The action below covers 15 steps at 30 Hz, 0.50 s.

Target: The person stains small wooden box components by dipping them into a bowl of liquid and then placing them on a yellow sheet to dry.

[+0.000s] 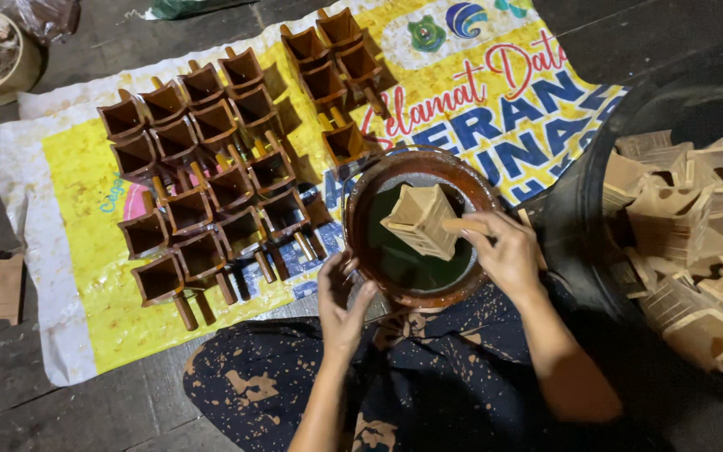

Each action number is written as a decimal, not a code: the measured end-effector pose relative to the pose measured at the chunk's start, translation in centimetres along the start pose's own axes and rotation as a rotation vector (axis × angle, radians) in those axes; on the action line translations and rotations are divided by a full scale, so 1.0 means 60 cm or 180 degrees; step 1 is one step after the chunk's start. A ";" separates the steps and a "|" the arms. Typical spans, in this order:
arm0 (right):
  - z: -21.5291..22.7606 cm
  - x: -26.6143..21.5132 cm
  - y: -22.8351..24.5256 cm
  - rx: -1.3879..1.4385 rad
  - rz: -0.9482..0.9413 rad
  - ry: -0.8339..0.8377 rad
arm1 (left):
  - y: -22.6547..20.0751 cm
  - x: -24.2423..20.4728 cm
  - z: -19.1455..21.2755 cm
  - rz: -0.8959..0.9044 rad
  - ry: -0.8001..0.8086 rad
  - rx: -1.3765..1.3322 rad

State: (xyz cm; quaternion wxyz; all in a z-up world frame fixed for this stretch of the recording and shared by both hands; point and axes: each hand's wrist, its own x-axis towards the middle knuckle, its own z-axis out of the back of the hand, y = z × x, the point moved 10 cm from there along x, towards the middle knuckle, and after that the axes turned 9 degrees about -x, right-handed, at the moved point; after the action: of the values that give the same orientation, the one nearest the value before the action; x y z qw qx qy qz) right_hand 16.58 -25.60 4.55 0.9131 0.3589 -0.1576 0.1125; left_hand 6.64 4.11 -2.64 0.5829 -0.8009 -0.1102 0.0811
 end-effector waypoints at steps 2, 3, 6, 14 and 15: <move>-0.042 -0.007 -0.037 -0.0187 0.0054 -0.0101 | 0.033 -0.017 0.035 -0.0093 -0.0136 0.0136; -0.049 -0.008 -0.039 -0.0180 0.0051 -0.0099 | 0.022 -0.026 0.034 -0.0092 -0.0139 0.0143; -0.083 -0.015 -0.018 -0.0629 0.0533 0.0111 | 0.000 -0.052 0.042 -0.0148 -0.0318 0.0324; -0.118 -0.027 -0.004 -0.0602 0.0697 0.0199 | 0.065 -0.085 0.057 0.0380 -0.0514 0.0121; -0.125 -0.029 -0.009 -0.0605 0.0694 0.0203 | 0.064 -0.084 0.056 0.0386 -0.0514 0.0118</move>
State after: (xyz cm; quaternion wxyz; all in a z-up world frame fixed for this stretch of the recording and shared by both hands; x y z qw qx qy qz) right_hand 16.71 -21.00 -1.61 0.9299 0.2477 -0.1765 0.2070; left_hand 1.26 4.67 -7.31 0.5808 -0.7861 -0.1067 0.1825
